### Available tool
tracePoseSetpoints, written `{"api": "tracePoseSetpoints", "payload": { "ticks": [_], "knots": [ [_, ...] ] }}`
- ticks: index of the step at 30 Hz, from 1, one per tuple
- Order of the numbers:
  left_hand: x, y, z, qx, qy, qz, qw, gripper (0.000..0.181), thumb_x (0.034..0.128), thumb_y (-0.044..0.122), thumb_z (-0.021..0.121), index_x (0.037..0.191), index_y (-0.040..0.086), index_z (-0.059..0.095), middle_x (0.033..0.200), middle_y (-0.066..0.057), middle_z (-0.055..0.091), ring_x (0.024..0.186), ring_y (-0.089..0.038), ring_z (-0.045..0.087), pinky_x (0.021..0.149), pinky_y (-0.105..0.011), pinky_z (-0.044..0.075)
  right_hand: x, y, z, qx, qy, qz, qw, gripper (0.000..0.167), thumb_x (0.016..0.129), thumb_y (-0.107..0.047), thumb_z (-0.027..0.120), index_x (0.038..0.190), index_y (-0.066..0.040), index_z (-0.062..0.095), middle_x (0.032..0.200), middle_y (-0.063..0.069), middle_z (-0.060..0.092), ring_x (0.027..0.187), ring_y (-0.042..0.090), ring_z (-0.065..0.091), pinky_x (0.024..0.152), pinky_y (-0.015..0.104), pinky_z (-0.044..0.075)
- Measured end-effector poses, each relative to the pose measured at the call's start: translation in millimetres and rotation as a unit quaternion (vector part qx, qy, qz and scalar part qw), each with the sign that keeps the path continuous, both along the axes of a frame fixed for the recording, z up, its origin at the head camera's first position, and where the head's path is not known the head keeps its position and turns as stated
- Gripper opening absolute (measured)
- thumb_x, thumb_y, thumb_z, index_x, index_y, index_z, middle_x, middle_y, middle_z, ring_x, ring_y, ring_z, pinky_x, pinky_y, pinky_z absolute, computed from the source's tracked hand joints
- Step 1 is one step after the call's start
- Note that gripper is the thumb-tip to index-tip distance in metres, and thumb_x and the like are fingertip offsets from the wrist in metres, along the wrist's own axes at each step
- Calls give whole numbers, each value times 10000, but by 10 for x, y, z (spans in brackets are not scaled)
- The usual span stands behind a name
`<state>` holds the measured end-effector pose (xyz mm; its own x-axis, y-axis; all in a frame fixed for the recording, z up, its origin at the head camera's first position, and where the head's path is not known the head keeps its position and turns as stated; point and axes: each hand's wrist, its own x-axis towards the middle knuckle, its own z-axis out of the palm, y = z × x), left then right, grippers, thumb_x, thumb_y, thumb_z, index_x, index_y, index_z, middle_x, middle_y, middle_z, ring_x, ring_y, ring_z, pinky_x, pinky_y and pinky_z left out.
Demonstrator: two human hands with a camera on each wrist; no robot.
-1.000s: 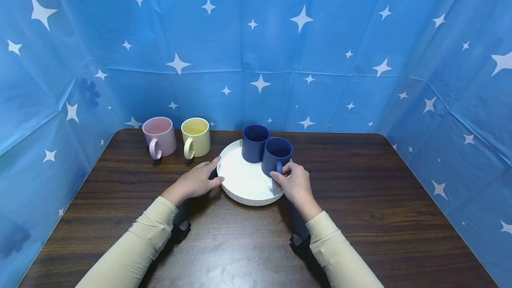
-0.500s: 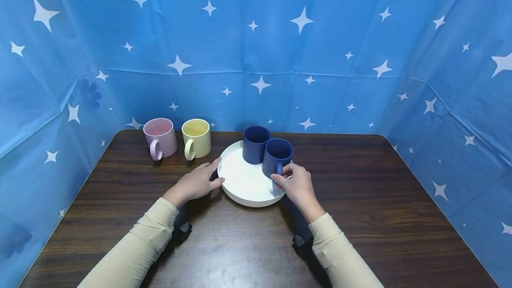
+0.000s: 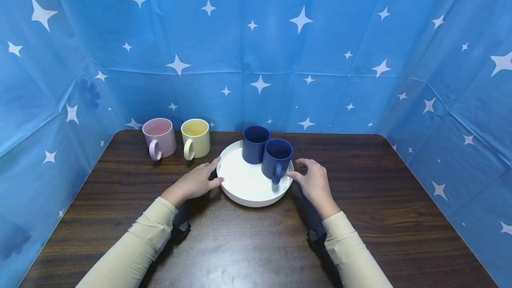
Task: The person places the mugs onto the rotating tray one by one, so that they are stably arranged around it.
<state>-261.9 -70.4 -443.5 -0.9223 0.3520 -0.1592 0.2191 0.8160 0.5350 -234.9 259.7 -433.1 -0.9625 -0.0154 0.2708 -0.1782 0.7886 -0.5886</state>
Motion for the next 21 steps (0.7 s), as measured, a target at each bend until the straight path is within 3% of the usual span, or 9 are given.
{"api": "tracePoseSetpoints", "payload": {
  "ticks": [4,8,12,21],
  "knots": [
    [4,-16,11,35,-37,-20,10000,750,1031,408,543,1630,112,203,1616,-184,336,1507,-365,268,1141,-682,247,-84,121,-65,4,-819,458,9956,617,894,-184,797,1394,76,546,1379,291,574,1297,463,523,1040,601,438],
    [0,-25,3,73,-69,-56,9999,758,1029,420,543,1631,115,198,1618,-187,331,1507,-369,268,1144,-675,252,-154,204,-144,-152,-1572,1163,9806,809,896,-220,794,1523,67,373,1537,301,397,1437,481,339,1132,634,308],
    [-18,-31,-12,135,-94,-101,9998,763,1032,439,539,1634,127,189,1618,-197,326,1504,-375,272,1151,-654,263,-189,263,-184,-167,-1700,1485,9741,910,870,-247,816,1561,50,303,1580,284,337,1473,466,275,1163,626,253],
    [-45,-39,-39,57,-69,-173,9998,764,1039,464,523,1635,130,181,1629,-171,315,1510,-370,257,1157,-648,256,-212,296,-175,-314,-2106,1637,9633,899,936,-300,744,1601,-5,216,1621,256,258,1496,457,215,1171,633,218]
  ]
}}
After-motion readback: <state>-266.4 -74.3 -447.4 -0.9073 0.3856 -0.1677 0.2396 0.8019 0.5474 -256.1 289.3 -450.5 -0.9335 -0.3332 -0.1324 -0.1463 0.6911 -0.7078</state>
